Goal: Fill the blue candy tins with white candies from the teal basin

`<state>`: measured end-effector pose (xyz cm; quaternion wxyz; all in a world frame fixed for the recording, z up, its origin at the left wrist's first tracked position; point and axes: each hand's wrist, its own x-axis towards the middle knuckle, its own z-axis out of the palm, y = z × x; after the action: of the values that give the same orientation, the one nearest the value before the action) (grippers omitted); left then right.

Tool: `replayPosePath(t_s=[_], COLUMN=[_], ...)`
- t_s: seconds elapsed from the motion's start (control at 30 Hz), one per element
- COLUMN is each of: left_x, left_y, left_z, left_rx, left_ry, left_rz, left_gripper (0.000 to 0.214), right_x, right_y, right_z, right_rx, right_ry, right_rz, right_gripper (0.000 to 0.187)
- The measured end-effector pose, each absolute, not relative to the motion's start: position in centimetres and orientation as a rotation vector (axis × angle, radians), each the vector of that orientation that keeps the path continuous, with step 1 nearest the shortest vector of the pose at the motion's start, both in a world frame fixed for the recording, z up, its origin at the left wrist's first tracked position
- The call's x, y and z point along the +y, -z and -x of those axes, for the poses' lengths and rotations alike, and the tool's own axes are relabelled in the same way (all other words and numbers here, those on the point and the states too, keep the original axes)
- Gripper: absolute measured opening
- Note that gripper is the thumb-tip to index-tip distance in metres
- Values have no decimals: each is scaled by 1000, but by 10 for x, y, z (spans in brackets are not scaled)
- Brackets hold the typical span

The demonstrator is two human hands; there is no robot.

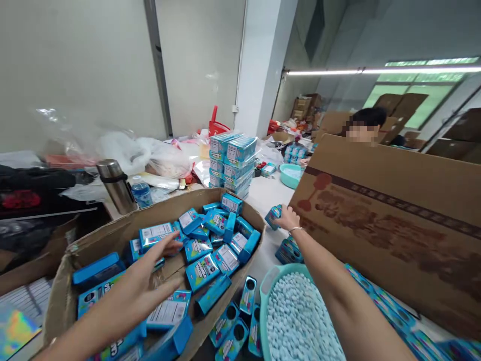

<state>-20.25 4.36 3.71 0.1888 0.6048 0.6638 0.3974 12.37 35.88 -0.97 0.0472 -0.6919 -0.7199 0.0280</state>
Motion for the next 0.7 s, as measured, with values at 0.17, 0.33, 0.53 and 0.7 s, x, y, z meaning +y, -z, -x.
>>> replayPosePath(t_s=[0.17, 0.33, 0.53, 0.7], left_x=[159, 249, 289, 265], left_y=[-37, -18, -3, -6], left_z=[212, 182, 175, 187], left_rx=[1820, 1873, 1966, 1947], left_ry=[-628, -191, -11, 101], left_rz=[-2346, -2423, -2248, -2204], left_gripper=[61, 51, 42, 37], right_x=[367, 344, 285, 269], right_y=[42, 0, -15, -4], right_z=[-125, -114, 2, 39], right_rx=[-2258, -2159, -2489, -2516], right_ry=[-180, 43, -136, -371], right_rz=[2140, 1860, 1610, 1780], right_gripper=[64, 51, 47, 54])
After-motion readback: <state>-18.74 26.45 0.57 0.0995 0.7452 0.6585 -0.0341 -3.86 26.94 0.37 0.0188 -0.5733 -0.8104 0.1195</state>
